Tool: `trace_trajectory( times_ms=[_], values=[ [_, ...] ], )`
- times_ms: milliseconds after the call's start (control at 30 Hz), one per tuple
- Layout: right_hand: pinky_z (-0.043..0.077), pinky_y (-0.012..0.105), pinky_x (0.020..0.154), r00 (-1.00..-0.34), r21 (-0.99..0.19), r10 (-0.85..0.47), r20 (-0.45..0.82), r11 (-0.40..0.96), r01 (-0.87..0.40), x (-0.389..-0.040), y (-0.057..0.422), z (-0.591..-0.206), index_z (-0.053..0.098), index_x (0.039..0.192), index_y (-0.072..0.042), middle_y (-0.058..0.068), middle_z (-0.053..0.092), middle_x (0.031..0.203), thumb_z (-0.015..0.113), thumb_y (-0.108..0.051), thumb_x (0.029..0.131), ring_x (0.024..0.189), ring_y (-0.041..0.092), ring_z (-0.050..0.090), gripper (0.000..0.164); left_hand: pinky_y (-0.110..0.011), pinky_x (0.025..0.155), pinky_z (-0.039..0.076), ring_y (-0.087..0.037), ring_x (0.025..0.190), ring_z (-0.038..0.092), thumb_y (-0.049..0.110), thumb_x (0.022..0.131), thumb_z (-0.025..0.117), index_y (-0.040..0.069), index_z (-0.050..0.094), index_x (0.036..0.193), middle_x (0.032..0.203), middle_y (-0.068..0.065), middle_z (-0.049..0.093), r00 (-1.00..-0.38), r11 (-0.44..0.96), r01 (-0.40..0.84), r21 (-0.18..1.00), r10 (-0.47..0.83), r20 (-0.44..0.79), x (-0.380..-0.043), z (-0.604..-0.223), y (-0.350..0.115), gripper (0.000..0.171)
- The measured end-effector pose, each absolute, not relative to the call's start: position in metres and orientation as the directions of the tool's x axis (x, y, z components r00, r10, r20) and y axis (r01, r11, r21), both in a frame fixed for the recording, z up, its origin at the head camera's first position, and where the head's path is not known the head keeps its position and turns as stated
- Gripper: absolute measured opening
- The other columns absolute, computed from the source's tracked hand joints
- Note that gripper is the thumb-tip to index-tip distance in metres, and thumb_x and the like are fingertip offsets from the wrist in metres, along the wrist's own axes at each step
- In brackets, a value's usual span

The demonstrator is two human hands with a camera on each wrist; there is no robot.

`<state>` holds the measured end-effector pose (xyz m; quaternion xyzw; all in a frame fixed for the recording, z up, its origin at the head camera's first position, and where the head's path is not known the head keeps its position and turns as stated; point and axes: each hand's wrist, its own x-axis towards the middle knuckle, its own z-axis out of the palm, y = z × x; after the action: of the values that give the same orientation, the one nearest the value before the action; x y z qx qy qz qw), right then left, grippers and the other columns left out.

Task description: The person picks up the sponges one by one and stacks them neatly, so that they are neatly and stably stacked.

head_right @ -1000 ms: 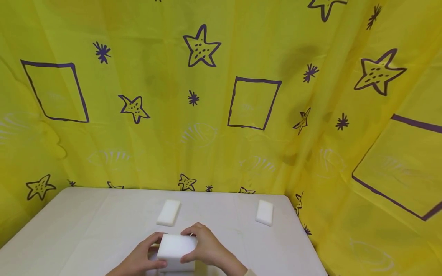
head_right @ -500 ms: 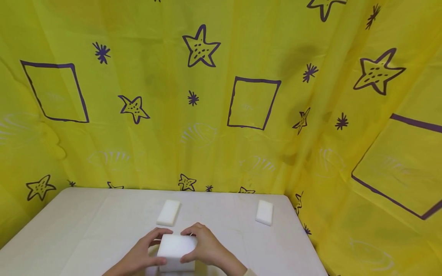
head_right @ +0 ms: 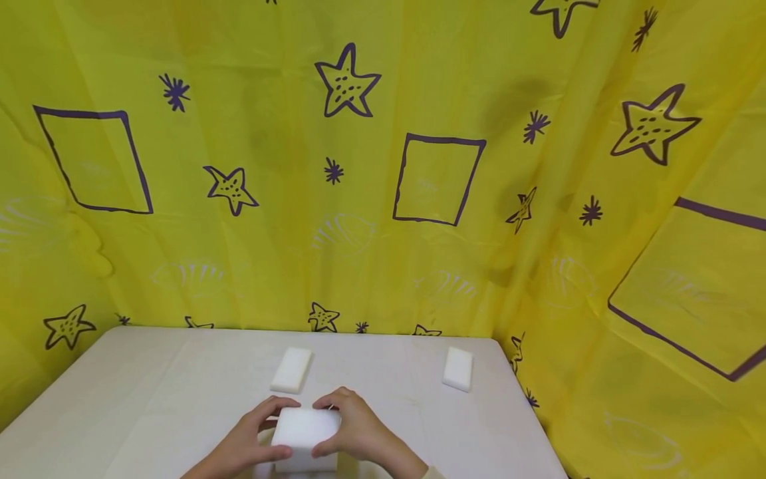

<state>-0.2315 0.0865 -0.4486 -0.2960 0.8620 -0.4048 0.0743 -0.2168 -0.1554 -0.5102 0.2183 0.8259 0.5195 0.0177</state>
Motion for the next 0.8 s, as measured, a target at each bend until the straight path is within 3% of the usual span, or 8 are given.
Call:
trace_trajectory(
  times_ms=[133,400,633,800],
  values=[
    [0.048,0.028,0.085,-0.817,-0.732,-0.567,0.105,0.512,-0.449,-0.233,0.088,-0.447,0.068,0.113,-0.01,-0.011,0.06,0.104,0.093,-0.021,0.062,0.096,0.004,0.055,0.058,-0.028,0.088,0.052,-0.003,0.105,0.055,0.028,0.081,0.082,0.014,0.056,0.126,0.121,-0.005,0.058,-0.9,0.357,0.355,0.864,0.381,0.212,-0.218,-0.511,-0.156,0.054],
    [0.049,0.03,0.085,-0.85,-0.742,-0.509,0.135,0.516,-0.427,-0.246,0.104,-0.438,0.066,0.119,-0.01,-0.002,0.063,0.106,0.088,-0.026,0.072,0.096,0.019,0.058,0.055,-0.027,0.088,0.052,-0.002,0.106,0.055,0.028,0.08,0.082,0.013,0.057,0.126,0.121,-0.005,0.058,-0.91,0.363,0.327,0.872,0.371,0.187,-0.218,-0.513,-0.156,0.054],
    [0.053,0.035,0.084,-0.954,-0.795,-0.224,0.198,0.532,-0.29,-0.272,0.141,-0.437,0.061,0.126,-0.003,0.006,0.067,0.11,0.086,-0.019,0.075,0.098,0.029,0.062,0.059,-0.028,0.088,0.052,-0.002,0.104,0.056,0.023,0.078,0.084,0.011,0.057,0.126,0.119,-0.004,0.058,-0.901,0.331,0.349,0.877,0.375,0.217,-0.22,-0.515,-0.157,0.057],
    [0.054,0.04,0.088,-0.977,-0.824,0.02,0.212,0.542,-0.168,-0.291,0.183,-0.444,0.057,0.13,0.0,0.017,0.066,0.117,0.083,-0.022,0.079,0.104,0.035,0.064,0.061,-0.028,0.089,0.052,-0.004,0.105,0.056,0.024,0.08,0.083,0.008,0.057,0.127,0.123,-0.007,0.057,-0.904,0.318,0.327,0.89,0.38,0.197,-0.219,-0.515,-0.156,0.056]
  ],
)
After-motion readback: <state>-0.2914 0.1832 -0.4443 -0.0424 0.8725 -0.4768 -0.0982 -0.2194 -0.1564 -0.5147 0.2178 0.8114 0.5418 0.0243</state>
